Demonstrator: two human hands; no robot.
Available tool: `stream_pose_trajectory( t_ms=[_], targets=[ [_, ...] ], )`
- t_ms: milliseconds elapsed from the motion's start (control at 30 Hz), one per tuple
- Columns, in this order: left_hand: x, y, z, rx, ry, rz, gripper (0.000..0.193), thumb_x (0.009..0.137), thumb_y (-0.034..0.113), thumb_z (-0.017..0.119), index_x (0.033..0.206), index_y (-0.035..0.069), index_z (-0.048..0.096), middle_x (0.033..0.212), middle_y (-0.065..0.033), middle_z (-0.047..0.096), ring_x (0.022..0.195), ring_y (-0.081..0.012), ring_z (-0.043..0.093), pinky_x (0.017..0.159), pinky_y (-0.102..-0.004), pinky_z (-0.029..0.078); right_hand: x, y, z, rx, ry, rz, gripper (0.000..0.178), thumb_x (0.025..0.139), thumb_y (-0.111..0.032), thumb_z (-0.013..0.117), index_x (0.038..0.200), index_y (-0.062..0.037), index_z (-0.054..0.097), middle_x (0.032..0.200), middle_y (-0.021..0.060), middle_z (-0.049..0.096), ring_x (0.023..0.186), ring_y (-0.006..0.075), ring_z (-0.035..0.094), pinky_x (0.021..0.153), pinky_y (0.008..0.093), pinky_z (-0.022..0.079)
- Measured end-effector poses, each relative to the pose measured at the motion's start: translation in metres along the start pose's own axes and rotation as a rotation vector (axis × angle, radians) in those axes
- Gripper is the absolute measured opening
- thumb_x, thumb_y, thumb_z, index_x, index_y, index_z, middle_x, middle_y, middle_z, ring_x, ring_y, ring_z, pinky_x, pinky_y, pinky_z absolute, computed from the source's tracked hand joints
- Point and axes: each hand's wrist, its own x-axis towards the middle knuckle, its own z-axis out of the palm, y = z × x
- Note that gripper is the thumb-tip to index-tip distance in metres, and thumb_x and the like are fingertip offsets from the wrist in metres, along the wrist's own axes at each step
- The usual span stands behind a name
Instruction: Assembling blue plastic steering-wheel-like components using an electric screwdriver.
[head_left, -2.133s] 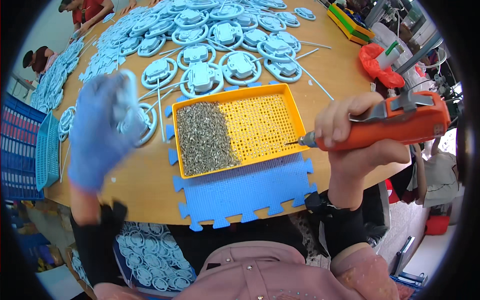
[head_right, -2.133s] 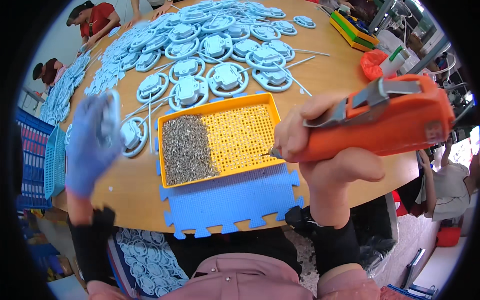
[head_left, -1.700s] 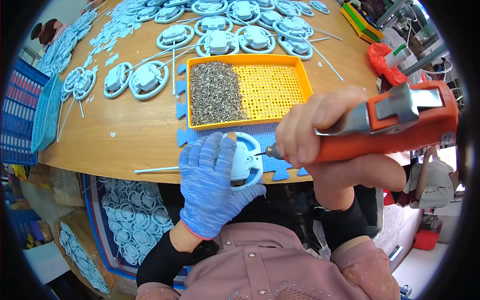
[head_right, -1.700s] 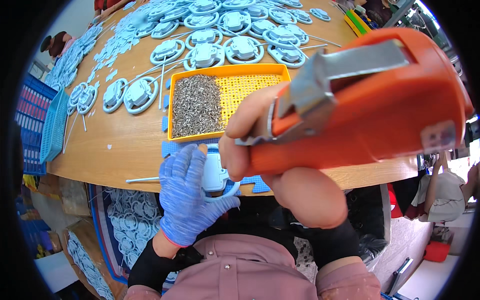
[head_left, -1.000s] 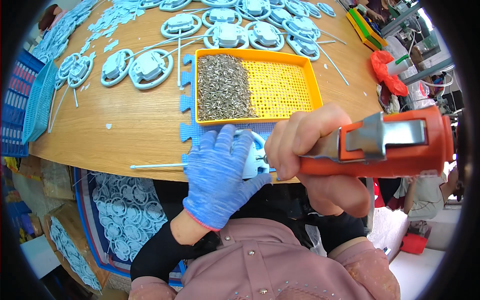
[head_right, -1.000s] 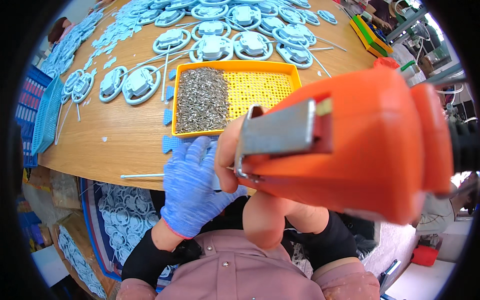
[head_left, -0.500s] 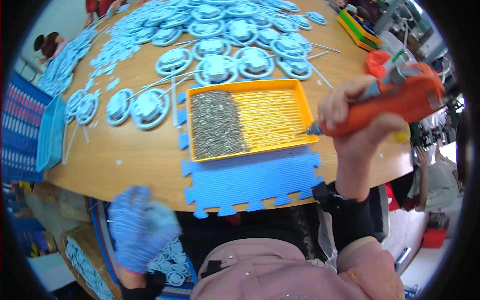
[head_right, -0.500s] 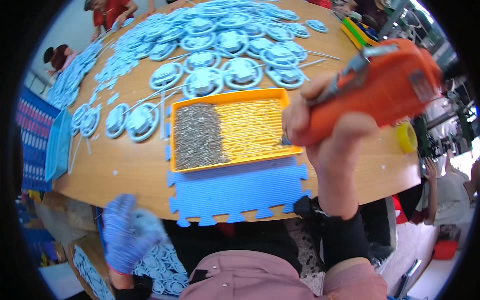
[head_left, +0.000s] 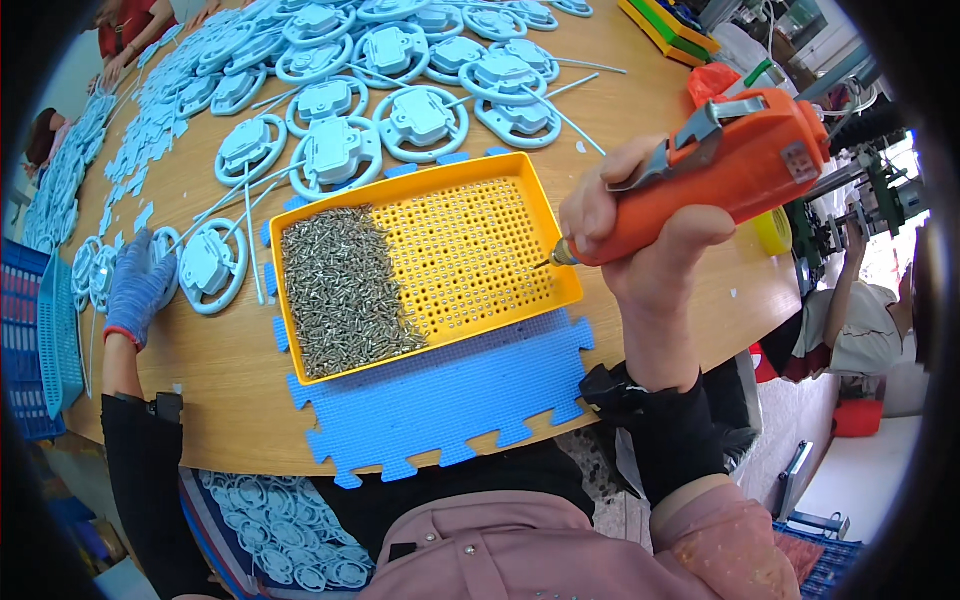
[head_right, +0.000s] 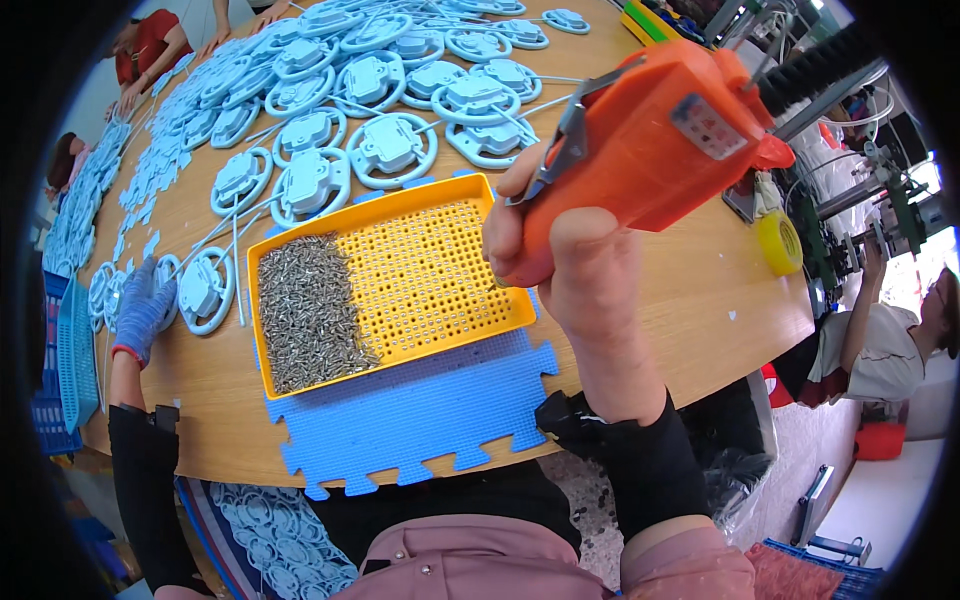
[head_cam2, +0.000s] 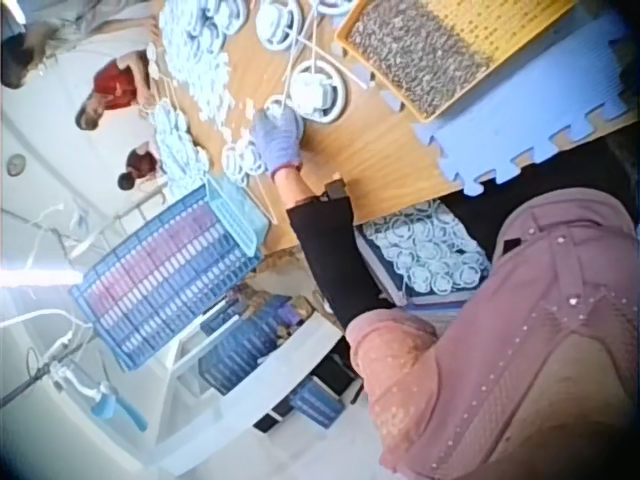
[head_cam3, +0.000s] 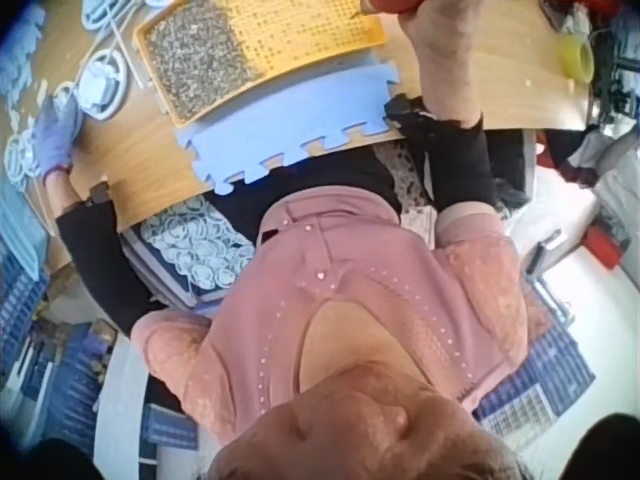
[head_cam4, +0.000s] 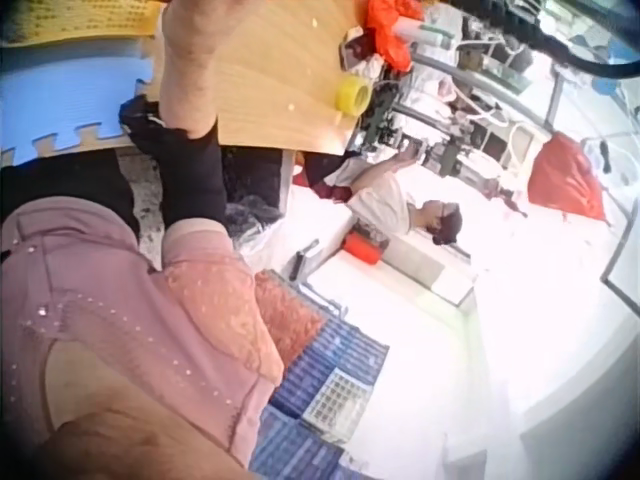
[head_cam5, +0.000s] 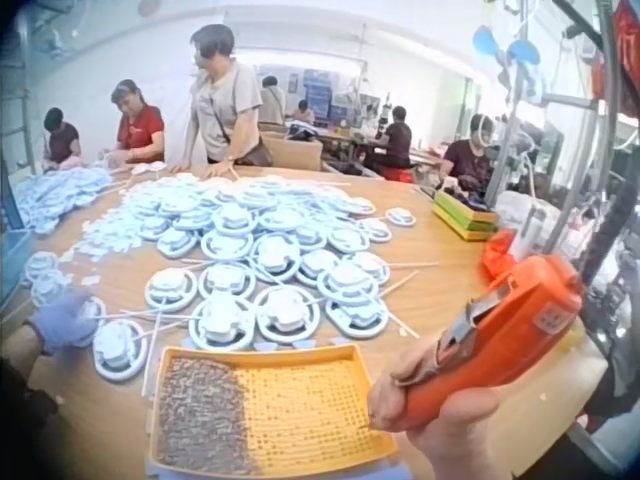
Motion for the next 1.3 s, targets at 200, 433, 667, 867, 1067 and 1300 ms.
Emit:
stream_pose_trajectory(
  t_ms=[200,433,667,867,1067,1300],
  targets=[
    [-0.002,-0.023,0.006,-0.203,0.026,-0.134,0.058,0.081,0.013,0.068,0.134,0.005,0.046,0.132,-0.0145,0.048,0.112,-0.0241,0.054,0.096,-0.0327,0.044,0.001,0.006,0.002,0.035,0.016,0.006,0.078,0.065,-0.08,0.053,0.092,-0.0068,0.05,0.062,0.0027,0.052,0.051,0.0139,0.05,0.049,0.0268,0.042],
    [-0.045,-0.047,-0.005,-0.302,0.236,-0.039,0.065,0.081,0.007,0.065,0.14,0.004,0.037,0.115,-0.0085,0.054,0.101,-0.0171,0.053,0.088,-0.0289,0.045,0.001,0.009,0.001,0.041,0.028,-0.007,0.076,0.066,-0.079,0.054,0.092,-0.0075,0.049,0.063,0.0024,0.052,0.054,0.0142,0.051,0.053,0.0277,0.043],
    [-0.216,0.062,-0.042,-0.657,0.227,0.127,0.062,0.082,0.016,0.067,0.137,0.005,0.039,0.105,-0.007,0.053,0.089,-0.0146,0.056,0.074,-0.0292,0.047,-0.003,-0.016,0.011,0.05,0.023,-0.103,0.08,0.066,-0.081,0.052,0.097,-0.0068,0.052,0.065,0.0015,0.052,0.054,0.0134,0.05,0.055,0.029,0.043],
    [-0.261,0.172,0.013,-0.452,0.054,0.66,0.091,0.062,0.025,0.084,0.136,0.002,0.037,0.109,-0.0152,0.056,0.096,-0.0295,0.058,0.081,-0.0392,0.048,-0.025,-0.052,0.064,0.275,-0.202,-0.171,0.084,0.064,-0.083,0.05,0.096,-0.0059,0.053,0.063,0.0019,0.053,0.05,0.0139,0.051,0.051,0.0302,0.045],
    [-0.265,0.162,0.028,-0.817,0.014,0.451,0.094,0.063,0.028,0.084,0.136,-0.005,0.036,0.1,-0.0172,0.062,0.091,-0.0328,0.061,0.079,-0.0393,0.048,-0.06,-0.058,0.14,0.216,-0.243,0.079,0.087,0.057,-0.083,0.053,0.092,-0.0035,0.051,0.058,0.0048,0.053,0.047,0.0175,0.052,0.047,0.0316,0.046],
    [-0.267,0.16,0.034,-0.872,0.057,0.434,0.093,0.064,0.028,0.084,0.136,-0.007,0.036,0.104,-0.019,0.061,0.091,-0.0337,0.061,0.078,-0.0404,0.049,-0.064,-0.038,0.151,0.21,-0.407,0.191,0.084,0.055,-0.08,0.059,0.089,-0.0042,0.049,0.057,0.0051,0.053,0.048,0.0176,0.053,0.048,0.0303,0.046]
  ],
)
